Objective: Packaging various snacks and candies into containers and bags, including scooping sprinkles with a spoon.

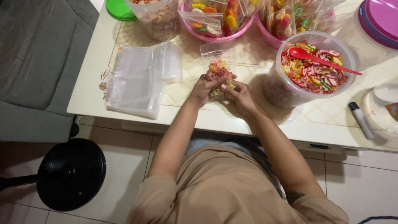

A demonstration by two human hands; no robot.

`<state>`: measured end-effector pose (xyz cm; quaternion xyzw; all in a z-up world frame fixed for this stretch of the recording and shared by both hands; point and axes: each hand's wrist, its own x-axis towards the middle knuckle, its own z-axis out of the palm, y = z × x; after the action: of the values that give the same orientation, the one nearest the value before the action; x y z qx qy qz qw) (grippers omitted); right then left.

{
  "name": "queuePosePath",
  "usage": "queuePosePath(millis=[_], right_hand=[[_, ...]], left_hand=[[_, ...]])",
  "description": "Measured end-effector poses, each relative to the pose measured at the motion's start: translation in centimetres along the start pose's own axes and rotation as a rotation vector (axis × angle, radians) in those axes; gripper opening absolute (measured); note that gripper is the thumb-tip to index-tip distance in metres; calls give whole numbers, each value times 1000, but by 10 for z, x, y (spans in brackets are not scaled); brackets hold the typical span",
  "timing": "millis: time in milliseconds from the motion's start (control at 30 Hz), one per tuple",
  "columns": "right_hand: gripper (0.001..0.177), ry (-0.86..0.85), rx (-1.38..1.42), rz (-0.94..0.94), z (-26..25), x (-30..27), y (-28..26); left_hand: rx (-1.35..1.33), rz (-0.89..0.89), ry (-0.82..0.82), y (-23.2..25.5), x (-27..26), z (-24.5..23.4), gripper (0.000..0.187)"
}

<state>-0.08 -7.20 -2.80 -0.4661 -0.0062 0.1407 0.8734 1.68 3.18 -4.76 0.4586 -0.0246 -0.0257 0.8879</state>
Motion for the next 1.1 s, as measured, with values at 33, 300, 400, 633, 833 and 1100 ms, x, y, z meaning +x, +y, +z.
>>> queuePosePath(millis=[33, 300, 400, 633, 833, 1100], right_hand=[[15, 0, 0, 1, -5, 2, 2], [17, -44, -140, 16, -41, 24, 29], [18, -51, -154, 0, -21, 12, 12], [18, -28, -10, 2, -24, 17, 12], [14, -15, -9, 11, 1, -3, -10], [20, -36, 37, 55, -12, 7, 0]], left_hand=[[-1, -1, 1, 2, -1, 3, 24], [-149, -97, -201, -5, 4, -9, 42], [-257, -137, -210, 0, -4, -3, 46], [-234, -193, -277, -18, 14, -30, 62], [-192, -176, -287, -21, 13, -31, 52], [-126, -171, -136, -23, 10, -32, 38]])
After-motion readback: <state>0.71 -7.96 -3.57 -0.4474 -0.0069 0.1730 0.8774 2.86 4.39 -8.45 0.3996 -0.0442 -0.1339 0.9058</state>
